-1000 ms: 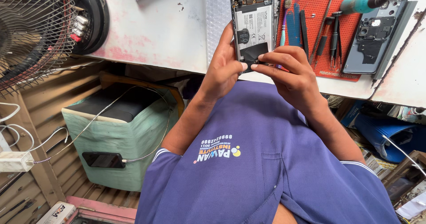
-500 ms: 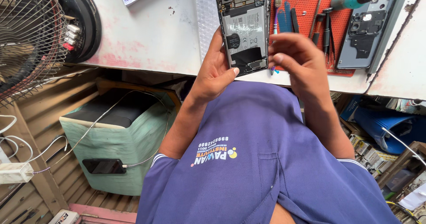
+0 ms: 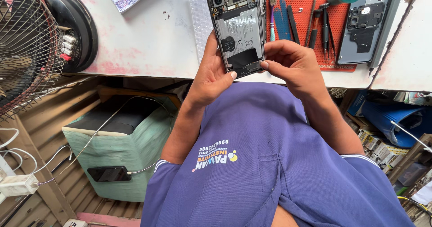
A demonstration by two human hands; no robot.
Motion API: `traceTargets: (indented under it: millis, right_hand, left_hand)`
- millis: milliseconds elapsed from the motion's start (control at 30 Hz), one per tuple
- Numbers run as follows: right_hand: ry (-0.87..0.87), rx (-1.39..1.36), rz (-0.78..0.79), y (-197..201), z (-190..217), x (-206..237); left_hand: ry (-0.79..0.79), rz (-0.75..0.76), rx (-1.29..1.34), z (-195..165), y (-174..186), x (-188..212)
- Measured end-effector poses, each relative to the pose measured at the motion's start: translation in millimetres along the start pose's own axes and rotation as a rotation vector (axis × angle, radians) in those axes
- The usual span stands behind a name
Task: The person works on a disassembled smartphone at a repair bench. They use a screwdriver to adjust internal components, then place a black rectangular part over the battery area and press it into place. The phone remains open on the workbench throughout the clip.
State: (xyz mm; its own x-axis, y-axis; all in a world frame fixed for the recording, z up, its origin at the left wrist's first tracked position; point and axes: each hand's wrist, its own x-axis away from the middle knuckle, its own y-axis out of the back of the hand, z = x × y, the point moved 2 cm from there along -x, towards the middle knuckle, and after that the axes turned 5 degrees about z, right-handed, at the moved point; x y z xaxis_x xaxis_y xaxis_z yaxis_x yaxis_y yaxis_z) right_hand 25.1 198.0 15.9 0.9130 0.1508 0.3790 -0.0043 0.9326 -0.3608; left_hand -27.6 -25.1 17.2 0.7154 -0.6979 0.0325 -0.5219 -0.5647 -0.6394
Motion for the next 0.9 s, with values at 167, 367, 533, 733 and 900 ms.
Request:
traceTargets:
  millis: [167, 367, 533, 733, 900]
  right_hand:
    - [0.0, 0.143, -0.039, -6.4, 3.0, 1.7]
    - [-0.004, 0.151, -0.011, -10.2, 8.9, 0.7]
    - [-0.011, 0.189, -0.017, -12.9, 4.6, -3.3]
    - [0.011, 0.108, 0.031, -13.8, -11.2, -20.6]
    - [-0.02, 0.17, 0.025, -21.6, -31.8, -45.9]
  left_hand:
    - [0.044, 0.0, -0.029, 1.9, 1.2, -0.1]
    - [0.052, -0.02, -0.037, 5.3, 4.9, 0.8]
    - [0.063, -0.028, -0.008, 6.7, 6.4, 2.2]
    - [0.063, -0.034, 0.006, 6.0, 23.9, 3.2]
    - [0.22, -0.249, -0.209, 7.9, 54.7, 6.5]
